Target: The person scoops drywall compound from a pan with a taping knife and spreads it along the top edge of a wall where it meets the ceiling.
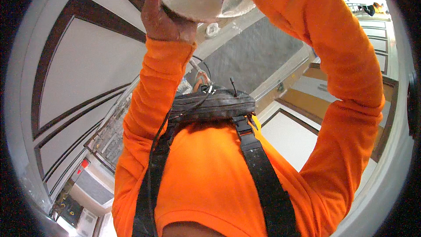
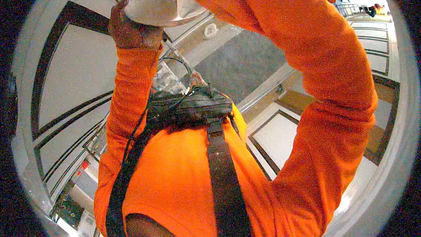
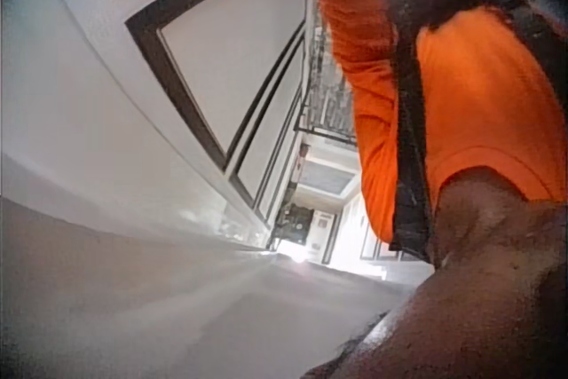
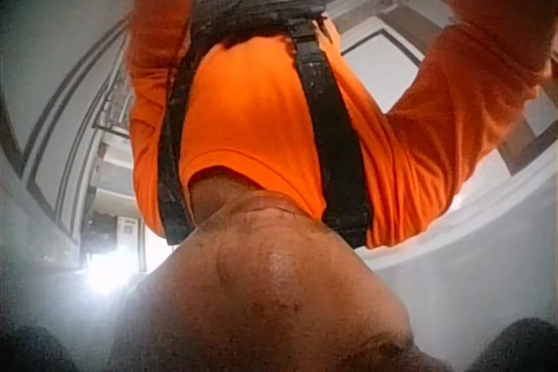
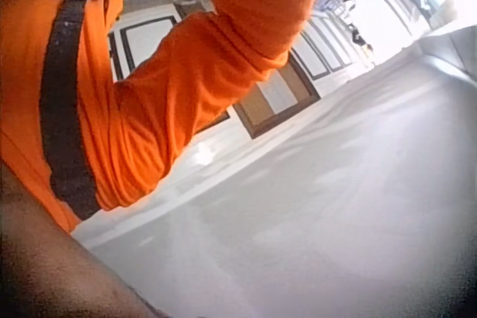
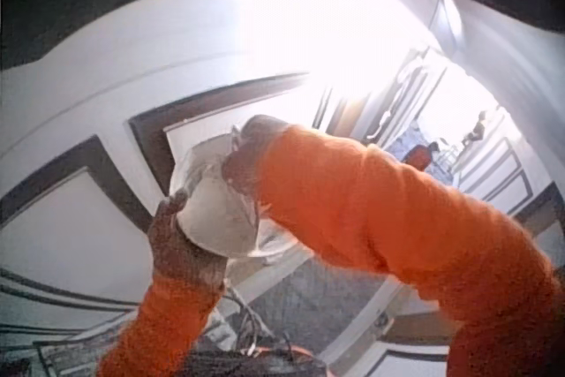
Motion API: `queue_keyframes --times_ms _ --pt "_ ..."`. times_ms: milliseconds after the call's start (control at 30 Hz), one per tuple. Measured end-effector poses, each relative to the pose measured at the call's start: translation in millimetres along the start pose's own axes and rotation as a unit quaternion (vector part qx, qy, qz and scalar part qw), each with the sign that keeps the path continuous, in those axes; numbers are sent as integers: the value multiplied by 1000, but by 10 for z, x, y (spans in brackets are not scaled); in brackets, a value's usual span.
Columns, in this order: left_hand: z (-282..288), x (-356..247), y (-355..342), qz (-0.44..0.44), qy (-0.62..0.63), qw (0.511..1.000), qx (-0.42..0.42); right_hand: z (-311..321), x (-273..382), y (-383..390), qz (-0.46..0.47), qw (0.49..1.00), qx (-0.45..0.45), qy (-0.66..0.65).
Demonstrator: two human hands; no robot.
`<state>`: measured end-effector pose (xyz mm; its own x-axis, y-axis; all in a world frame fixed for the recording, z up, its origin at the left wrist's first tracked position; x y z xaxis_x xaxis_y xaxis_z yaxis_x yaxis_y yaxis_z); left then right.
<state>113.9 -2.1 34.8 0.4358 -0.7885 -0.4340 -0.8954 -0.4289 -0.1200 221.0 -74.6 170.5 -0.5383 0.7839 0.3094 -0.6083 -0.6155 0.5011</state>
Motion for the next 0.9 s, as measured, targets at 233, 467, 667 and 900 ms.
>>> queue_keyframes --times_ms 233,467,667,900 --pt "-241 -199 338 30 18 999 -1 58 145 744 72 986 39 -146" --pt "-180 -264 428 69 23 996 56 -388 26 444 279 937 -152 148" --pt "-49 -385 525 118 127 983 68 -619 140 683 346 905 -58 239" --pt "-4 -537 643 154 97 981 65 -578 -3 881 414 854 -33 314"
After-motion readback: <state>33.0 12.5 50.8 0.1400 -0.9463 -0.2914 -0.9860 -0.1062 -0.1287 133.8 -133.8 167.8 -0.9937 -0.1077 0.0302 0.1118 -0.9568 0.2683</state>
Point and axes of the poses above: each hand's wrist, its own y-axis away from the middle knuckle, its own z-axis out of the back of the hand, x = y × z, the point moved 1 cm from there along -y, towards the middle knuckle, and after that the axes turned 15 degrees about x, right-handed, at the moved point
